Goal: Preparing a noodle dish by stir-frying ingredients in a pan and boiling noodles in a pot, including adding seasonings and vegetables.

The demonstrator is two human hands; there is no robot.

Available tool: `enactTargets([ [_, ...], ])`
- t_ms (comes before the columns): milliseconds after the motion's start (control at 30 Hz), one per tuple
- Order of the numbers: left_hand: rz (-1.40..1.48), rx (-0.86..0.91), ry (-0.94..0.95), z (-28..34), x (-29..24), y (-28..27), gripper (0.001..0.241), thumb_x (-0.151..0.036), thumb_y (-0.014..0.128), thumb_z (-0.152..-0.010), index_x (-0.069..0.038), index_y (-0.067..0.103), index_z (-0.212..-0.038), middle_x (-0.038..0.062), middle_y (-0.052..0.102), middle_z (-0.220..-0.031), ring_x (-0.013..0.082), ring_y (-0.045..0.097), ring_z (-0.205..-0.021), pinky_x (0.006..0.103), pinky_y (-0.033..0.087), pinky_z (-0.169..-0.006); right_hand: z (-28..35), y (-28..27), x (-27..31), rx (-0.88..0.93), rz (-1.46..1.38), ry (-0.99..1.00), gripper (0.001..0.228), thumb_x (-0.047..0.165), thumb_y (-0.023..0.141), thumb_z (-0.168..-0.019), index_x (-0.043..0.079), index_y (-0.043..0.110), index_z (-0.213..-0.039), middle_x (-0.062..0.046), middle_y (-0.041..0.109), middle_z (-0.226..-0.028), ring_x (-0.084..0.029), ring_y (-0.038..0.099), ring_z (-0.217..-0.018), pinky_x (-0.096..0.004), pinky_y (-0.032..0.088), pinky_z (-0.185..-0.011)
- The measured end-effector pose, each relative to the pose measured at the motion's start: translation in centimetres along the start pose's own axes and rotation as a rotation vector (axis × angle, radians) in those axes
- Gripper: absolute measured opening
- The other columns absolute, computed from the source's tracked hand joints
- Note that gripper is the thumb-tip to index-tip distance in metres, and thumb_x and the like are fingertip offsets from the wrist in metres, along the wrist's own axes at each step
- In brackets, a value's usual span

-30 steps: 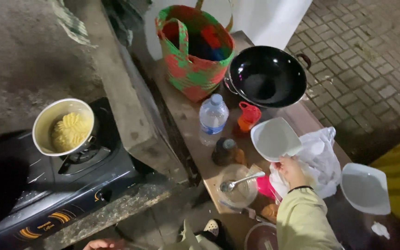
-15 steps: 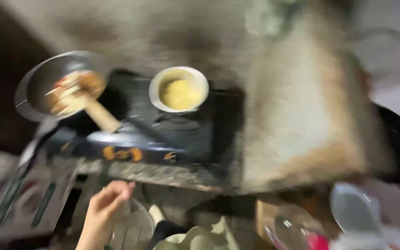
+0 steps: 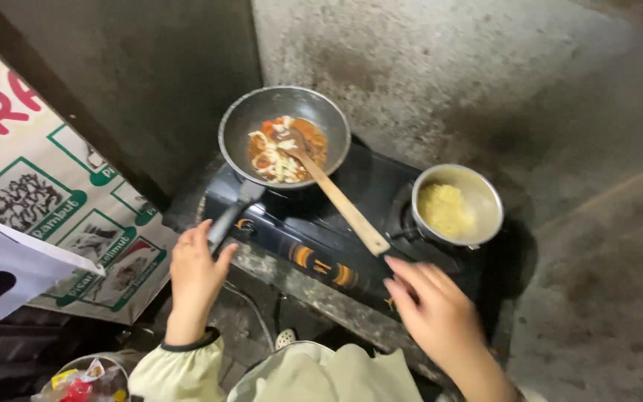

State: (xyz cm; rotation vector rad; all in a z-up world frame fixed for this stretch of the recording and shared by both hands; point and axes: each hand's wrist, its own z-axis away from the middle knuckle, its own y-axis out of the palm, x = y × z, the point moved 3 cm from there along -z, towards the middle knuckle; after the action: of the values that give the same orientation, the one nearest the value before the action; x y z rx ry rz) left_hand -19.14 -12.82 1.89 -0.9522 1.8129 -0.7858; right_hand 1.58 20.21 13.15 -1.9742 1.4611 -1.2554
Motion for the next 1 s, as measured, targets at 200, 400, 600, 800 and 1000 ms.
enactTargets([
  [200, 0.002, 0.454, -0.180, -2.9, 2.1, 3.6, 0.077, -0.055, 0.066, -0.092, -0.017, 0.041, -0.155, 0.023, 0.066, -0.124, 0.0449, 0.071, -0.108, 0.0599, 0.058, -0.088, -11.2, 19.2, -4.2, 0.467, 0.597, 0.177, 0.064, 0.049, 0.060, -0.098, 0.003, 0.058, -0.142, -0.022, 0.072, -0.105, -0.039, 0.073, -0.099, -0.054, 0.061, -0.081],
  [400, 0.095, 0.725, -0.288, -3.8, 3.5, 5.1, 0.071, -0.066, 0.057, -0.095, -0.027, 0.043, -0.153, 0.014, 0.073, -0.119, 0.0343, 0.075, -0.109, 0.0486, 0.060, -0.088, -13.3, 19.1, -7.6, 0.675, 0.364, 0.601, 0.044, 0.038, 0.071, -0.089, 0.006, 0.068, -0.119, -0.024, 0.076, -0.100, -0.044, 0.075, -0.101, -0.056, 0.061, -0.080],
  [600, 0.207, 0.804, -0.292, -4.8, 2.3, 2.7, 0.068, -0.052, 0.063, -0.096, -0.018, 0.046, -0.152, 0.023, 0.071, -0.125, 0.0382, 0.073, -0.113, 0.0479, 0.060, -0.090, -15.3, 15.3, -7.6, 0.020, 1.099, -0.209, 0.026, 0.025, 0.067, -0.101, 0.033, 0.071, -0.126, -0.017, 0.062, -0.074, -0.036, 0.069, -0.068, -0.045, 0.053, -0.064],
  [800, 0.196, 0.833, -0.266, -4.8, 2.5, 3.0, 0.069, -0.054, 0.062, -0.097, -0.017, 0.044, -0.152, 0.024, 0.070, -0.128, 0.0391, 0.071, -0.117, 0.0488, 0.058, -0.095, -18.7, 9.5, -0.9, 0.864, 0.969, 0.177, 0.047, 0.052, 0.032, -0.106, 0.056, 0.037, -0.153, -0.017, 0.069, -0.109, -0.040, 0.070, -0.106, -0.054, 0.058, -0.083],
  [1000, 0.208, 0.845, -0.252, -3.8, 4.1, 5.8, 0.071, -0.056, 0.058, -0.095, -0.032, 0.032, -0.157, 0.006, 0.071, -0.097, 0.0269, 0.069, -0.080, 0.0388, 0.052, -0.063, -17.8, 13.0, -4.7, 0.627, 1.121, -0.008, 0.045, 0.050, 0.041, -0.103, 0.055, 0.047, -0.148, -0.007, 0.067, -0.080, -0.031, 0.071, -0.067, -0.045, 0.054, -0.057],
])
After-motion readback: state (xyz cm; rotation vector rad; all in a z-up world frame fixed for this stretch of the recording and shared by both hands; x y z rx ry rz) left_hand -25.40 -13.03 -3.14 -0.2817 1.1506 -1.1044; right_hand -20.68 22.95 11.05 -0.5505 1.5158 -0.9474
